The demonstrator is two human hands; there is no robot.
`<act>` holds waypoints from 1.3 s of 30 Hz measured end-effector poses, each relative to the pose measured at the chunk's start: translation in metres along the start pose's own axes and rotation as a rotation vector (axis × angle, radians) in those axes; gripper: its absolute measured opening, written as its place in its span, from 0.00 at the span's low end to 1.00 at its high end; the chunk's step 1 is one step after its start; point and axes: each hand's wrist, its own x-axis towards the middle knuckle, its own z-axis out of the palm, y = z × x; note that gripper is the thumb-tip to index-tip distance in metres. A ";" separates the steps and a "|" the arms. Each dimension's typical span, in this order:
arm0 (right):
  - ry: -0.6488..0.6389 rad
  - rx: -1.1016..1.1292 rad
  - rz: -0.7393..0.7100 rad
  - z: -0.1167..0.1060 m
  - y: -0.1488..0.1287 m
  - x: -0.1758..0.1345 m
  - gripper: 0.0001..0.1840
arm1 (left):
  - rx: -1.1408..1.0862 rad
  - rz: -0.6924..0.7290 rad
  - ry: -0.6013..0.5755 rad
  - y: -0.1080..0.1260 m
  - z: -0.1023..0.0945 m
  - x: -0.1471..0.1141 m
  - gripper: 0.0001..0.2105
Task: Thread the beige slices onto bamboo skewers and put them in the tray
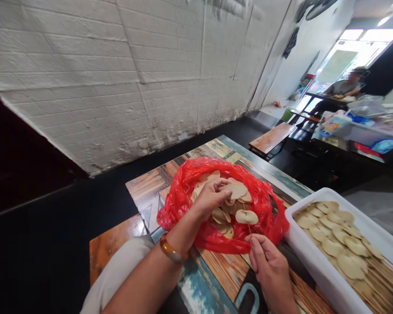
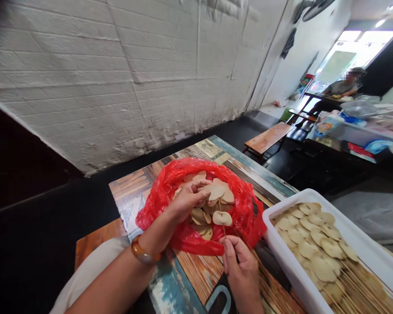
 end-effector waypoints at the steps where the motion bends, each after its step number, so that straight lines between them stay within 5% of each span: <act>1: 0.002 -0.001 0.008 0.000 0.000 -0.001 0.17 | -0.014 -0.011 -0.014 -0.001 0.000 0.000 0.15; 39: -0.060 0.017 0.070 0.004 -0.008 -0.005 0.22 | 0.017 0.041 -0.025 -0.016 -0.002 -0.003 0.14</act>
